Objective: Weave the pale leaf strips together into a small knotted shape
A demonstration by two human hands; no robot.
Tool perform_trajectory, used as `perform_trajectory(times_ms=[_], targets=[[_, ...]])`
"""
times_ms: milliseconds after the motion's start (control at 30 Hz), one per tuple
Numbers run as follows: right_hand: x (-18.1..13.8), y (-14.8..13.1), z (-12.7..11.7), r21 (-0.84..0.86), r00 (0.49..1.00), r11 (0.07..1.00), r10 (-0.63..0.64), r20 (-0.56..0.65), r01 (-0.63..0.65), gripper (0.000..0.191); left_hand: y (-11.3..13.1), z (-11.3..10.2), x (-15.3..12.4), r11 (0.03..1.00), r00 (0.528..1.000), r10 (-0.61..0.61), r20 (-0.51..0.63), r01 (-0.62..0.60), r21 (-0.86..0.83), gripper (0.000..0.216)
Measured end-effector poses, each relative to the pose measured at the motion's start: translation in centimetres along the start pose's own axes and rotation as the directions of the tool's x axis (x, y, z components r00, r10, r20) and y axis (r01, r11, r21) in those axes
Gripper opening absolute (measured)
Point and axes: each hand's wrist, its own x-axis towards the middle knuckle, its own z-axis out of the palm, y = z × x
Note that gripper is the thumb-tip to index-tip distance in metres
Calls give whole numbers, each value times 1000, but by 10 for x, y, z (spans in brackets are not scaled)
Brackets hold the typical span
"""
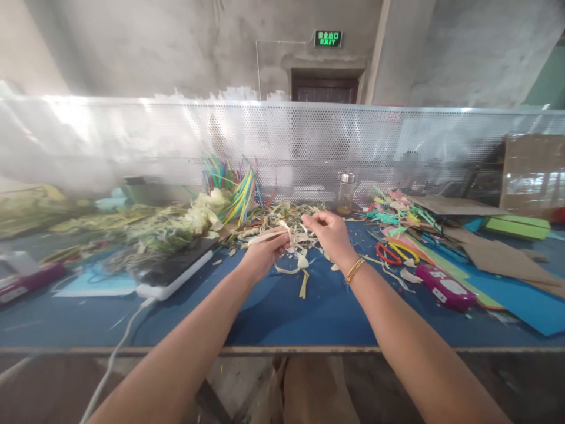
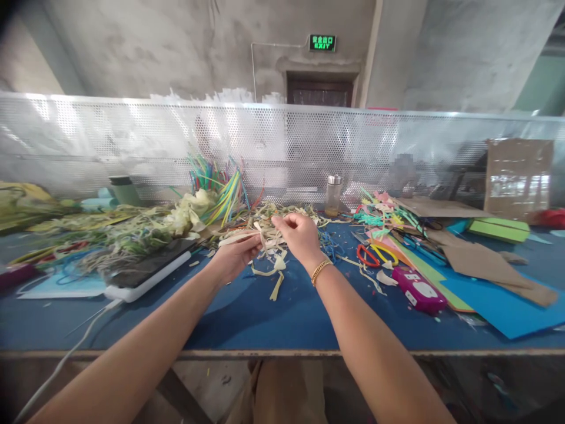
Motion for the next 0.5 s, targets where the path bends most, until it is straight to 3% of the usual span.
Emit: perform_trajectory(times_ms=[100, 233, 500], targets=[[-7, -5, 5, -122, 991, 989, -64, 115, 78, 34, 0, -2, 2, 999, 999, 26, -43, -27, -22, 26], [-12, -8, 12, -249, 981, 954, -135, 137, 166, 23, -2, -3, 3, 994, 994, 26, -111, -37, -102, 26], [-10, -5, 15, -219, 980, 965, -103, 172, 141, 12, 4, 0, 0, 992, 1000, -26, -3, 26, -120, 19]])
